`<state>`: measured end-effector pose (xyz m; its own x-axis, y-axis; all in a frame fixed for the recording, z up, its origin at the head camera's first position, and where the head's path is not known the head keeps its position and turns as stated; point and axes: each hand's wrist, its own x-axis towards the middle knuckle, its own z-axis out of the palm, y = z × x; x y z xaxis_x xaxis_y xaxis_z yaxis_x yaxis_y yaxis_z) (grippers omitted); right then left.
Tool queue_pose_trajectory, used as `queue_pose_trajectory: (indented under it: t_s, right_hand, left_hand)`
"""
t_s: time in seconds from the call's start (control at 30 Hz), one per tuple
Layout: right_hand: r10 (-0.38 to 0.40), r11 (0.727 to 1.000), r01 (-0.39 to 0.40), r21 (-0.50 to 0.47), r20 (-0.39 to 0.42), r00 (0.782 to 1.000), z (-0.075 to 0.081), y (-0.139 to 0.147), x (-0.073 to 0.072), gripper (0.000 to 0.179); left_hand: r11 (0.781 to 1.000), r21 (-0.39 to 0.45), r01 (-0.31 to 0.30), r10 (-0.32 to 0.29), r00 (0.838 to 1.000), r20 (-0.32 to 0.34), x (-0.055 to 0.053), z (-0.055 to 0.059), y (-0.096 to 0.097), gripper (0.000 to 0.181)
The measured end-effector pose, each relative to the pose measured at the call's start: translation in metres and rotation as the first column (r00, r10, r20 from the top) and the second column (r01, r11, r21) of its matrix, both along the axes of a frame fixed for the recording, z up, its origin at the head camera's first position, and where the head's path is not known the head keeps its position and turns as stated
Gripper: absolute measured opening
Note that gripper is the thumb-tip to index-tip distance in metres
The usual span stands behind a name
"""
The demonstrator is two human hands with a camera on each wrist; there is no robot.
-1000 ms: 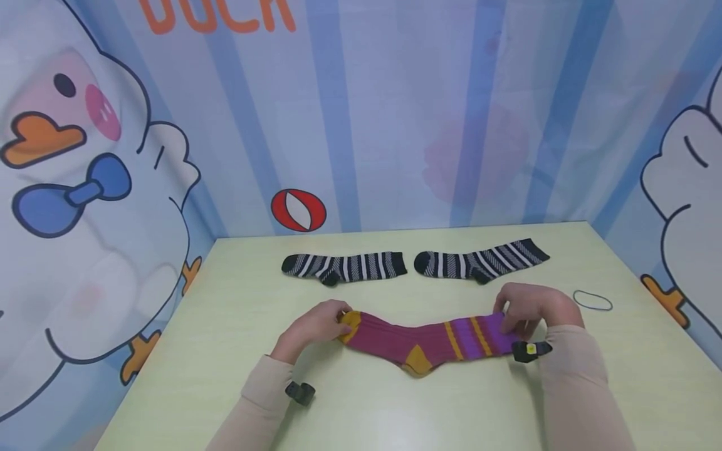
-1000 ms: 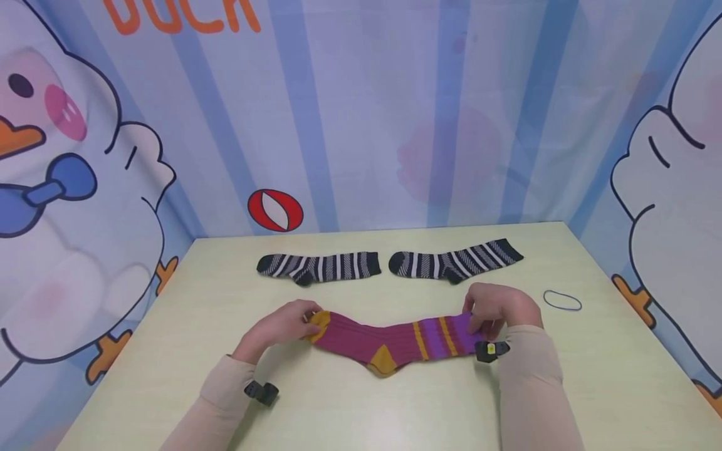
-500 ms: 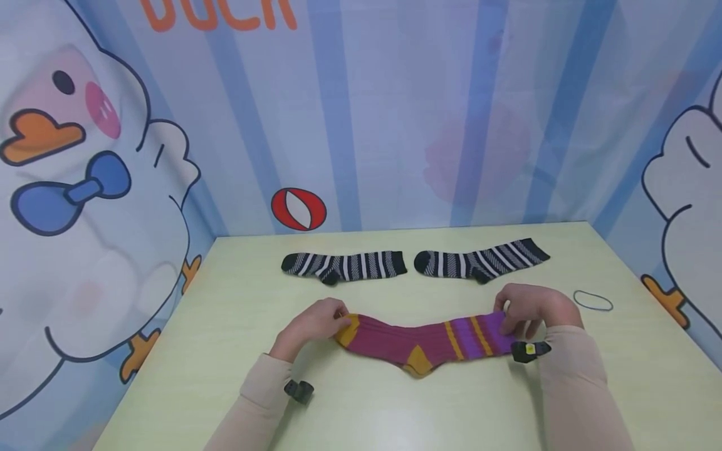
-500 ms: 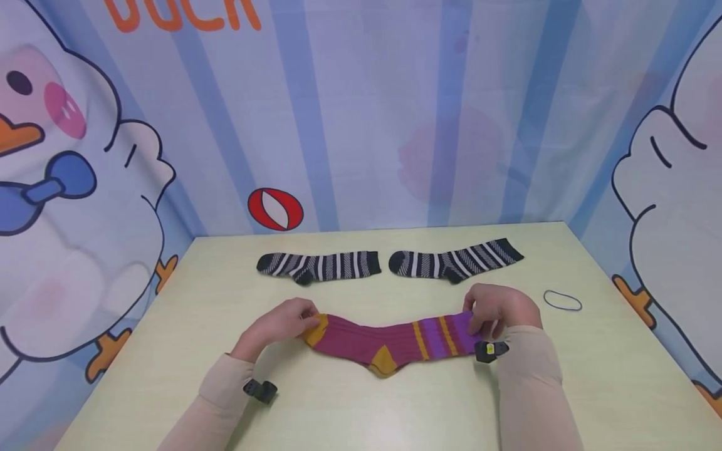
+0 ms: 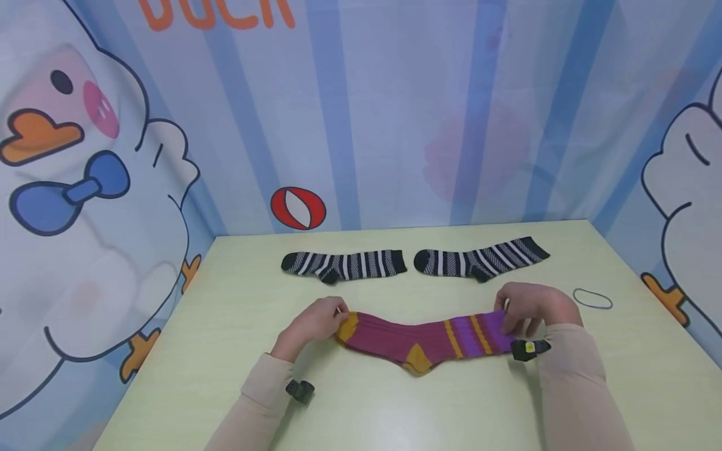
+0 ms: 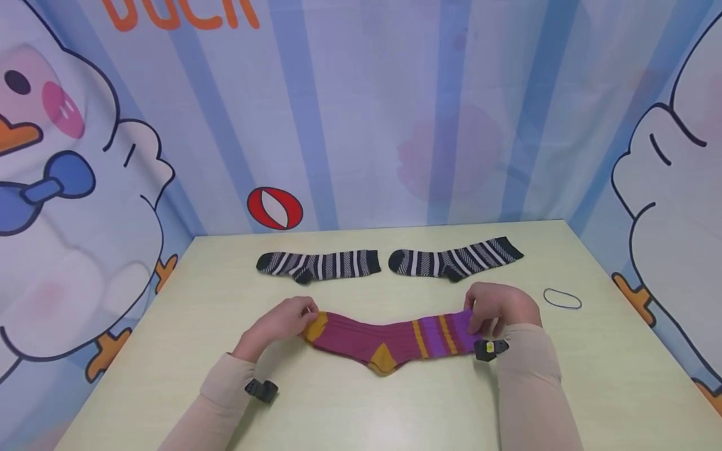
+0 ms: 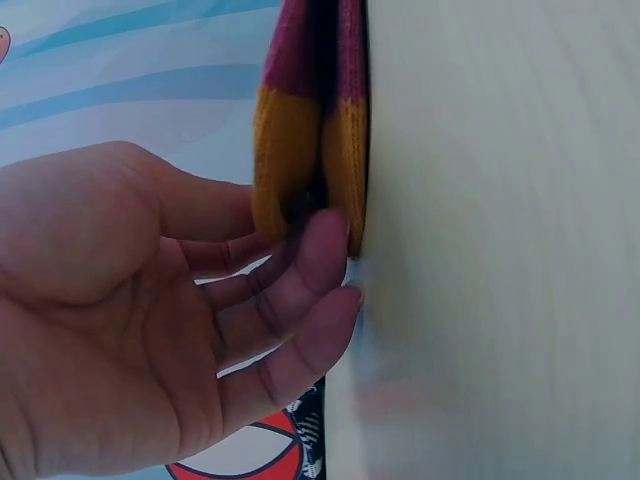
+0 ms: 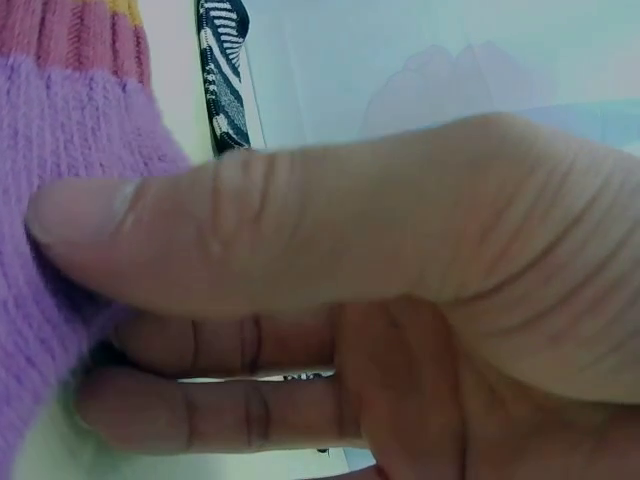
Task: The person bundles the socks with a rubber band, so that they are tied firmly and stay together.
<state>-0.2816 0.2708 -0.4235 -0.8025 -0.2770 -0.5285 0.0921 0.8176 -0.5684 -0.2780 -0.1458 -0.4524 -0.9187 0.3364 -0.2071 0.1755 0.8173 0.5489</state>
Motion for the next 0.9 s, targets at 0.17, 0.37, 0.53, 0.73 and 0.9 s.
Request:
queue_pose_trajectory:
  t_s: [0.17, 0.37, 0.53, 0.73, 0.9]
  right_hand:
    - [0.017, 1.0, -0.018, -0.024, -0.056, 0.998, 0.004, 0.005, 0.0, 0.02]
    - [0.018, 0.993, -0.03, -0.115, -0.104, 0.994, 0.009, 0.007, -0.001, 0.018]
    - [0.04, 0.983, -0.056, -0.175, -0.097, 0.994, 0.006, 0.005, -0.003, 0.013]
    - [0.035, 0.984, -0.045, -0.172, -0.059, 0.998, 0.002, 0.003, -0.005, 0.012]
    - [0.044, 0.982, -0.046, -0.181, -0.017, 0.999, 0.004, 0.001, -0.003, 0.02]
  left_hand:
    - [1.0, -0.023, -0.013, 0.012, 0.999, -0.042, 0.004, 0.008, 0.002, 0.014]
    - [1.0, -0.007, -0.007, 0.007, 0.994, -0.106, 0.01, 0.021, 0.006, 0.012]
    - [0.995, 0.058, 0.086, -0.08, 0.992, -0.099, 0.011, 0.022, 0.009, 0.009]
    - [0.987, 0.093, 0.134, -0.129, 0.99, -0.056, 0.011, 0.018, 0.013, 0.01]
    - [0.983, 0.077, 0.165, -0.162, 0.986, -0.039, 0.013, 0.018, 0.013, 0.018]
